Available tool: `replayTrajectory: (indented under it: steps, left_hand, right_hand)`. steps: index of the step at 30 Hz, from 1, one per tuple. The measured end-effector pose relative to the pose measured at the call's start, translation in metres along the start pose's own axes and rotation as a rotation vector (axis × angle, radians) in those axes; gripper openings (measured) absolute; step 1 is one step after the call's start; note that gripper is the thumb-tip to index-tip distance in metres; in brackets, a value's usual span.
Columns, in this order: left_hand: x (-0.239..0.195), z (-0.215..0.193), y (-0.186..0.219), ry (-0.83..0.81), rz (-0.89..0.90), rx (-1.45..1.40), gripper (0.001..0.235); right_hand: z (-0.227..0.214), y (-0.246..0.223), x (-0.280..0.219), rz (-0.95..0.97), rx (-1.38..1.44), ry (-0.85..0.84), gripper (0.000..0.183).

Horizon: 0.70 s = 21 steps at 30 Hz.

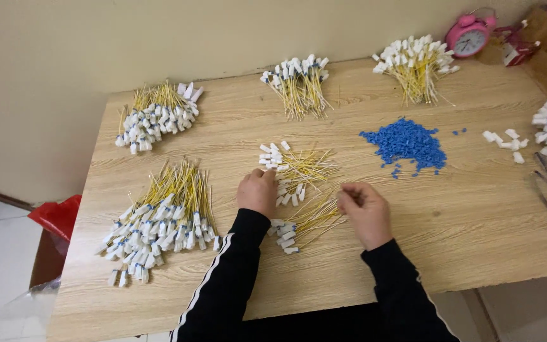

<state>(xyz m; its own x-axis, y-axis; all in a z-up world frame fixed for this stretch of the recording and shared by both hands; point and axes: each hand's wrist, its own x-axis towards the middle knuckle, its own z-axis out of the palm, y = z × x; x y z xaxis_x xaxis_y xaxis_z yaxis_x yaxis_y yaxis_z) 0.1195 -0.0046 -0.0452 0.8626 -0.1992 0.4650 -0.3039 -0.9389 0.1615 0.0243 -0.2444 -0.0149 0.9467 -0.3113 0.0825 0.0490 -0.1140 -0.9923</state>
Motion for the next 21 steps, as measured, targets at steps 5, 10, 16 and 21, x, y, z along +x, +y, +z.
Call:
replayTrajectory:
  steps: [5,10,16,21]
  left_hand:
    - [-0.005,-0.010,0.003,-0.178,-0.243,-0.287,0.025]
    - [-0.019,-0.050,0.010,-0.336,-0.463,-0.678,0.027]
    - [-0.038,-0.052,0.021,-0.264,-0.697,-1.096,0.033]
    - [-0.025,-0.064,0.012,-0.344,-0.645,-0.743,0.034]
  right_hand:
    - [0.020,-0.031,-0.012,0.017,0.079,-0.057,0.020]
    - [0.044,-0.042,-0.024,0.003,0.110,-0.110,0.016]
    - [0.067,-0.033,-0.025,-0.043,0.069,-0.210,0.012]
    - [0.066,-0.042,-0.031,0.002,0.087,-0.200,0.013]
